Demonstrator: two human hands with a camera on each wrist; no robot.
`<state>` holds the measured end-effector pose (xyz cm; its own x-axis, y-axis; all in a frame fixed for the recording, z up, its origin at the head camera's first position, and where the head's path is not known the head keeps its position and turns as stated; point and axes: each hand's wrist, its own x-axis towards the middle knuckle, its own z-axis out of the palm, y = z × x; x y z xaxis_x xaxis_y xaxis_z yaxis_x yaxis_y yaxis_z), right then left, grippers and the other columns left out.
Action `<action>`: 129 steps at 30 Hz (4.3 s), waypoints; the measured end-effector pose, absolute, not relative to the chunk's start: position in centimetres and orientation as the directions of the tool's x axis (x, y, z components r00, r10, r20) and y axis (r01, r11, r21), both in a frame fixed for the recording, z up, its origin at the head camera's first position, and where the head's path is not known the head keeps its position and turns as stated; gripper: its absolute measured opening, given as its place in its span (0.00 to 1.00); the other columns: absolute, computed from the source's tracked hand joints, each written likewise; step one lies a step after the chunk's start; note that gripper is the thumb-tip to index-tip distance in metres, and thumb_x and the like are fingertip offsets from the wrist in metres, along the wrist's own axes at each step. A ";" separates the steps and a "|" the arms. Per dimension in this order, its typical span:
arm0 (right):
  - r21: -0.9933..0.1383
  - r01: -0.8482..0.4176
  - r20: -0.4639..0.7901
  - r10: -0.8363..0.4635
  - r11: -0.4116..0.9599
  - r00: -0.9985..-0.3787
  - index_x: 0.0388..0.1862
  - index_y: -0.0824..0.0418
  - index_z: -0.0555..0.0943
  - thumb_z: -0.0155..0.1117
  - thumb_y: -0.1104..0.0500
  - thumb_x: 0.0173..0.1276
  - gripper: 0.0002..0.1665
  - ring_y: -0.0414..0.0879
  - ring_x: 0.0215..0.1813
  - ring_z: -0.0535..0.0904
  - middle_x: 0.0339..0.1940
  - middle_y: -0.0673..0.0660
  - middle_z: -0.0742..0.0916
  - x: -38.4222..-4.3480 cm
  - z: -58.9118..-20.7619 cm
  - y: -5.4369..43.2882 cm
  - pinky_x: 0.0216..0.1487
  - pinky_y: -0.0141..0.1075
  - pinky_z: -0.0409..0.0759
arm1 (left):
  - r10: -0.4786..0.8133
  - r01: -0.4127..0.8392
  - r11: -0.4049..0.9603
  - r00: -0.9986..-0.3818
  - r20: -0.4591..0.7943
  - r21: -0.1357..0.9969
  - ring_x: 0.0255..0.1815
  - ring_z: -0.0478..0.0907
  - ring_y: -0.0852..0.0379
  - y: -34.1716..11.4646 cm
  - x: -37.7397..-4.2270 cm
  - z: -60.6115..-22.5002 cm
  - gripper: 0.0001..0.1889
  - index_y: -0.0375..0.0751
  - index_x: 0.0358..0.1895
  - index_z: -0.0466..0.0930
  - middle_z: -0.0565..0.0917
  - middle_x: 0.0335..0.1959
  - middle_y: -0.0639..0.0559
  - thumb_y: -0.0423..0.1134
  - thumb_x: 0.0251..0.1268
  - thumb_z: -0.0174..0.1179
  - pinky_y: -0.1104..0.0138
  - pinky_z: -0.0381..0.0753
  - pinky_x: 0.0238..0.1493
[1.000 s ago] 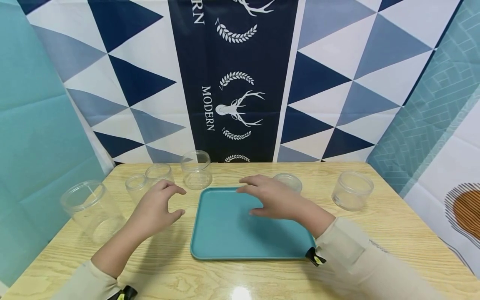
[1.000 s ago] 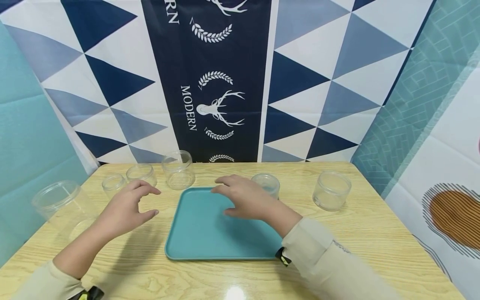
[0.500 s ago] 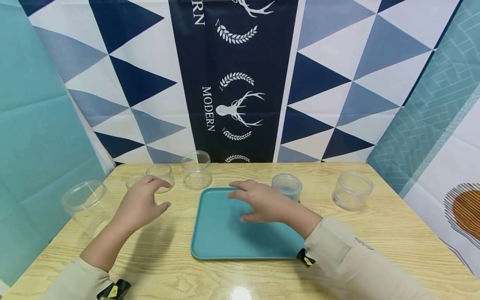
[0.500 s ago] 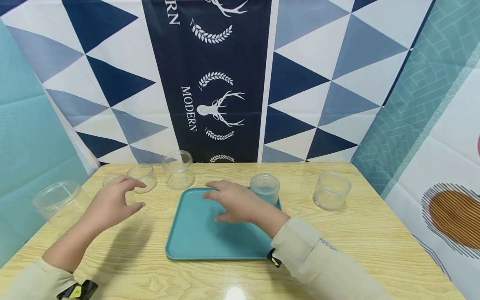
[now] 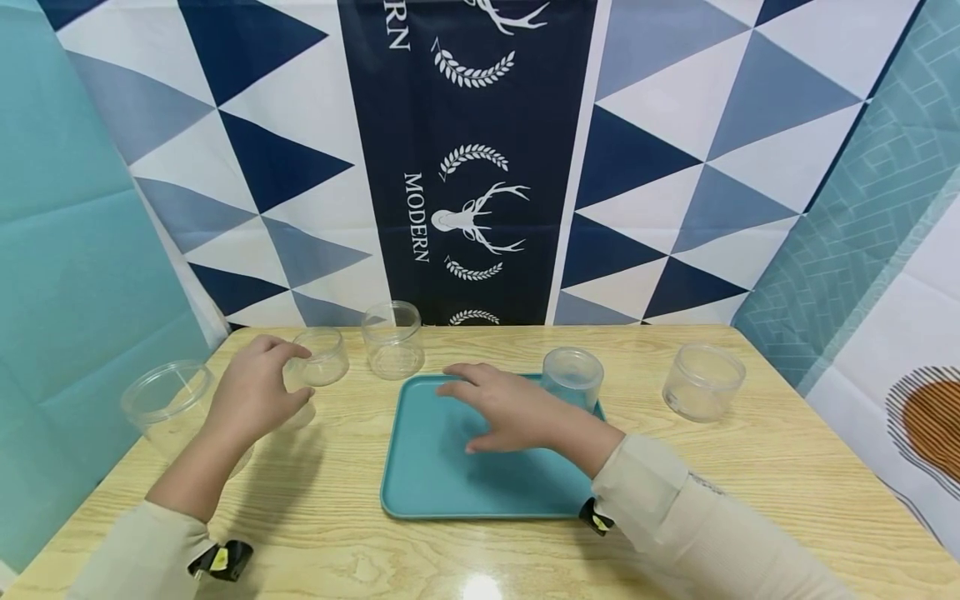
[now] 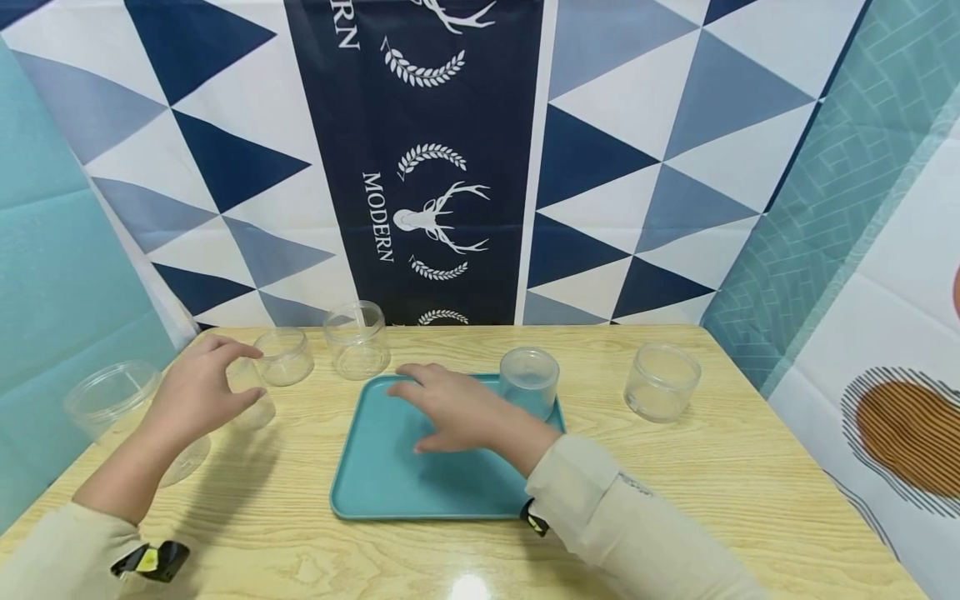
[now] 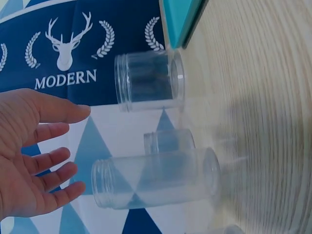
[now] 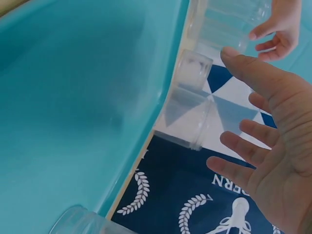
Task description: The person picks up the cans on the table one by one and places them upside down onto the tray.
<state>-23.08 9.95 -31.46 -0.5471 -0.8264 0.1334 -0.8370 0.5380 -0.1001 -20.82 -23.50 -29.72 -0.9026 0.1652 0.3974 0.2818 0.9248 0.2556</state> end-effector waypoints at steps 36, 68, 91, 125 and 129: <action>-0.194 -0.815 0.073 -0.820 0.547 -0.568 0.75 0.53 0.62 0.70 0.42 0.62 0.47 0.54 0.73 0.62 0.75 0.61 0.63 -22.8 -32.9 7.1 0.68 0.46 0.67 | -0.012 0.070 0.923 -0.978 0.210 0.379 0.53 0.68 0.26 -25.9 -23.1 -30.7 0.31 0.28 0.63 0.70 0.67 0.55 0.23 0.42 0.59 0.64 0.39 0.72 0.46; -0.913 -0.274 0.090 -0.505 0.303 -0.858 0.68 0.55 0.71 0.67 0.53 0.67 0.31 0.53 0.67 0.72 0.68 0.53 0.73 -22.1 -32.8 8.6 0.59 0.49 0.76 | 0.054 0.282 0.812 -0.908 0.416 0.511 0.47 0.72 0.39 -20.2 -19.7 -28.5 0.22 0.39 0.56 0.80 0.71 0.50 0.37 0.38 0.56 0.65 0.49 0.73 0.42; -0.988 -0.017 0.075 -0.384 -0.153 -0.920 0.67 0.72 0.66 0.59 0.64 0.71 0.28 0.54 0.57 0.76 0.61 0.66 0.73 -22.4 -33.5 8.2 0.56 0.44 0.79 | 0.118 0.447 0.688 -0.846 0.520 0.572 0.44 0.73 0.51 -16.1 -17.7 -27.5 0.21 0.41 0.53 0.83 0.74 0.47 0.45 0.33 0.52 0.69 0.67 0.82 0.30; -0.952 0.068 0.045 -0.356 -0.299 -0.933 0.68 0.67 0.66 0.56 0.60 0.73 0.27 0.58 0.58 0.78 0.64 0.65 0.73 -21.0 -33.8 10.6 0.54 0.50 0.80 | 0.223 0.627 0.253 -0.779 0.587 0.736 0.54 0.70 0.48 -11.9 -17.4 -29.9 0.27 0.37 0.56 0.78 0.71 0.53 0.47 0.22 0.49 0.71 0.65 0.84 0.43; -0.959 0.049 0.052 -0.341 -0.281 -0.938 0.68 0.67 0.66 0.57 0.61 0.73 0.27 0.57 0.58 0.79 0.64 0.64 0.74 -20.9 -33.7 11.5 0.54 0.50 0.80 | 0.242 0.638 0.265 -0.770 0.591 0.723 0.57 0.71 0.48 -12.0 -17.4 -30.0 0.34 0.39 0.62 0.75 0.72 0.57 0.46 0.24 0.46 0.74 0.64 0.83 0.48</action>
<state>-20.94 11.49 -33.74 -0.9384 -0.3414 0.0525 0.0485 -0.2807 -0.9586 -17.38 -11.97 -30.01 -0.7698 0.2423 0.5905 0.6380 0.2647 0.7231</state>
